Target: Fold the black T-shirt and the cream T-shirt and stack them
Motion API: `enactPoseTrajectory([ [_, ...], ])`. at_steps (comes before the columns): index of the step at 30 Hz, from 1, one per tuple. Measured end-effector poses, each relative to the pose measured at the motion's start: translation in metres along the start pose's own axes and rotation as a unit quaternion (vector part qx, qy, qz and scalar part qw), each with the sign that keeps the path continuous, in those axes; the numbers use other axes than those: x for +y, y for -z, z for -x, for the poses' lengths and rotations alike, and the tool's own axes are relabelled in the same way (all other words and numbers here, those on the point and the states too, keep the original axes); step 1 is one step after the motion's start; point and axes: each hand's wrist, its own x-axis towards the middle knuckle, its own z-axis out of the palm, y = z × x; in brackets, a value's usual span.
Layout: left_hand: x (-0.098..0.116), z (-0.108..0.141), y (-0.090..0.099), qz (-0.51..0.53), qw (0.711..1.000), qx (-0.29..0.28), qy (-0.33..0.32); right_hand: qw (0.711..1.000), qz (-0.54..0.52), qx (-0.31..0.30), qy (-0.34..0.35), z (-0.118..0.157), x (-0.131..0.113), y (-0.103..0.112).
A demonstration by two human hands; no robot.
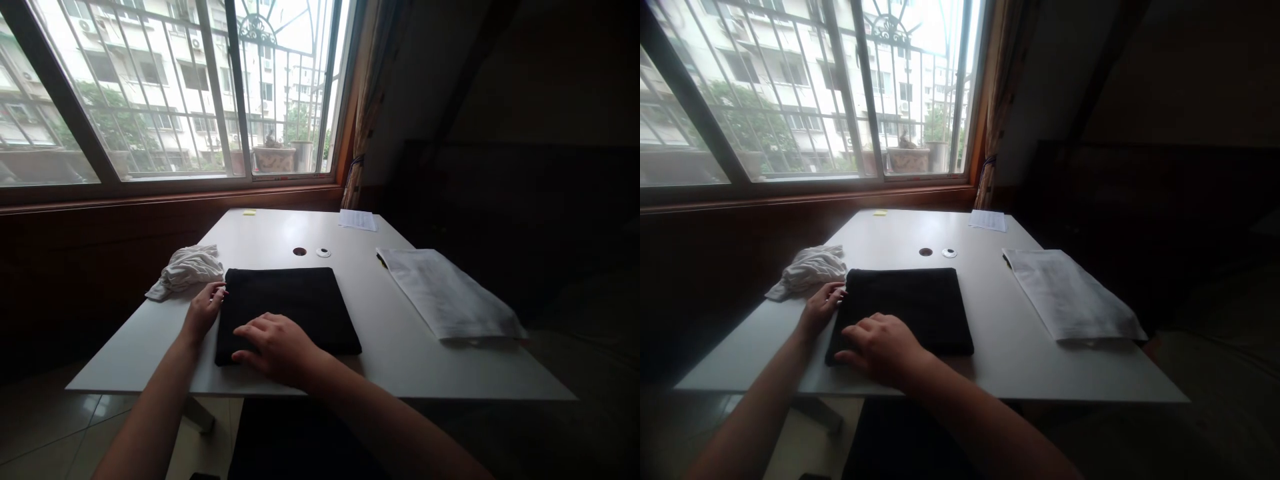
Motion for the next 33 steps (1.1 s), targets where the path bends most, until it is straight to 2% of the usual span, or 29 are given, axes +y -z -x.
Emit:
enactPoseTrajectory([
  [2,0.0,0.0,0.0,-0.013,1.0,-0.003,0.005,0.999,0.006,0.021,-0.048,0.024,0.017,0.011],
  [4,0.003,0.0,-0.001,-0.029,1.0,0.003,-0.001,0.989,0.045,0.061,-0.13,0.049,0.042,0.025],
  [6,0.006,0.001,-0.001,-0.035,0.999,0.003,-0.012,0.958,0.117,0.105,-0.241,0.074,0.069,0.035],
  [8,0.009,0.002,-0.001,-0.031,0.999,-0.004,-0.022,0.921,0.155,0.113,-0.339,0.098,0.092,0.037],
  [11,0.01,0.003,-0.001,-0.02,0.999,-0.017,-0.029,0.913,0.089,0.1,-0.387,0.124,0.112,0.029],
  [15,0.008,0.004,-0.002,-0.006,0.999,-0.034,-0.027,0.916,-0.011,0.111,-0.385,0.138,0.121,0.025],
  [18,0.006,0.003,-0.002,0.008,0.998,-0.039,-0.042,0.913,-0.017,0.137,-0.384,0.143,0.133,0.038],
  [22,0.009,0.005,0.0,0.011,0.996,-0.044,-0.078,0.893,0.068,0.192,-0.401,0.161,0.162,0.068],
  [24,0.013,0.006,-0.001,0.003,0.994,-0.039,-0.104,0.883,0.139,0.195,-0.404,0.173,0.173,0.081],
  [27,0.02,0.007,-0.004,-0.024,0.988,-0.024,-0.15,0.877,0.235,0.182,-0.377,0.184,0.171,0.093],
  [28,0.023,0.007,-0.006,-0.033,0.986,-0.018,-0.162,0.885,0.247,0.18,-0.35,0.183,0.164,0.093],
  [30,0.027,0.005,-0.013,-0.054,0.982,-0.011,-0.18,0.919,0.222,0.174,-0.275,0.176,0.143,0.09],
  [33,0.034,-0.003,-0.024,-0.105,0.971,-0.022,-0.211,0.978,0.107,0.122,-0.135,0.154,0.101,0.075],
])
